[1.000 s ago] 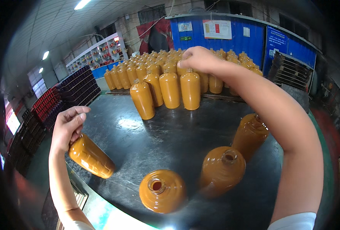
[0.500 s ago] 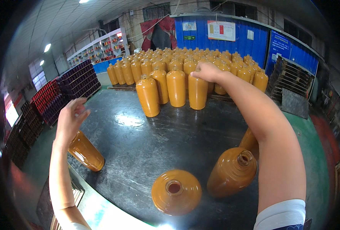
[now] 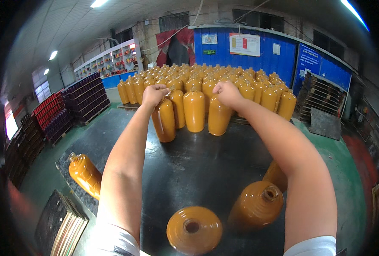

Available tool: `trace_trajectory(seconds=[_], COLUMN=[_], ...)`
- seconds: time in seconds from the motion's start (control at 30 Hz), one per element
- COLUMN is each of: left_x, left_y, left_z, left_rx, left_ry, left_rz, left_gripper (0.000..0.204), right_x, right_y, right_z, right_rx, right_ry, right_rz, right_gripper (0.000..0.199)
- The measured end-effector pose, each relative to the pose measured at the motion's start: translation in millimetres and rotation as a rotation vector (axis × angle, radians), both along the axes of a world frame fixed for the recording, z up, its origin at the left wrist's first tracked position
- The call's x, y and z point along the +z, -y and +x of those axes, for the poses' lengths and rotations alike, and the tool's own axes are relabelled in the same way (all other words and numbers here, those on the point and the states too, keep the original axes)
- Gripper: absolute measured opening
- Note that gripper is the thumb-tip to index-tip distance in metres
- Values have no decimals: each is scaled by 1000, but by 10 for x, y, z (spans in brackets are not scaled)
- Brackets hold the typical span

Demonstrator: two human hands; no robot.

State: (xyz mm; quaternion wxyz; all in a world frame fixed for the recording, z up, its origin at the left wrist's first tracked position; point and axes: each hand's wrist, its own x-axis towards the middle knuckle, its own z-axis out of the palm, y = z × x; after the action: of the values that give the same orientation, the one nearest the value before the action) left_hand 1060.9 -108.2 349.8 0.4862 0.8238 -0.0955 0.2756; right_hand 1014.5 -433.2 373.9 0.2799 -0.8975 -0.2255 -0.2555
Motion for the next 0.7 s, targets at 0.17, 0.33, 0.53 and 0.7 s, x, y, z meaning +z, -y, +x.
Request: trace_trajectory(seconds=[0.17, 0.33, 0.53, 0.7], left_x=[94, 357, 309, 238], left_y=[145, 245, 436, 407], left_z=[93, 80, 165, 286], left_rx=[-2, -62, -200, 78], left_ry=[63, -277, -489, -270], left_rz=[11, 257, -39, 287], left_gripper=[61, 42, 26, 30], right_x=[-5, -96, -91, -102], right_y=[-178, -263, -487, -509], right_z=[-240, -260, -481, -531], right_rx=[-26, 162, 217, 167], right_ry=[30, 99, 153, 292], right_rz=[-15, 47, 112, 224], right_gripper=[30, 33, 23, 18])
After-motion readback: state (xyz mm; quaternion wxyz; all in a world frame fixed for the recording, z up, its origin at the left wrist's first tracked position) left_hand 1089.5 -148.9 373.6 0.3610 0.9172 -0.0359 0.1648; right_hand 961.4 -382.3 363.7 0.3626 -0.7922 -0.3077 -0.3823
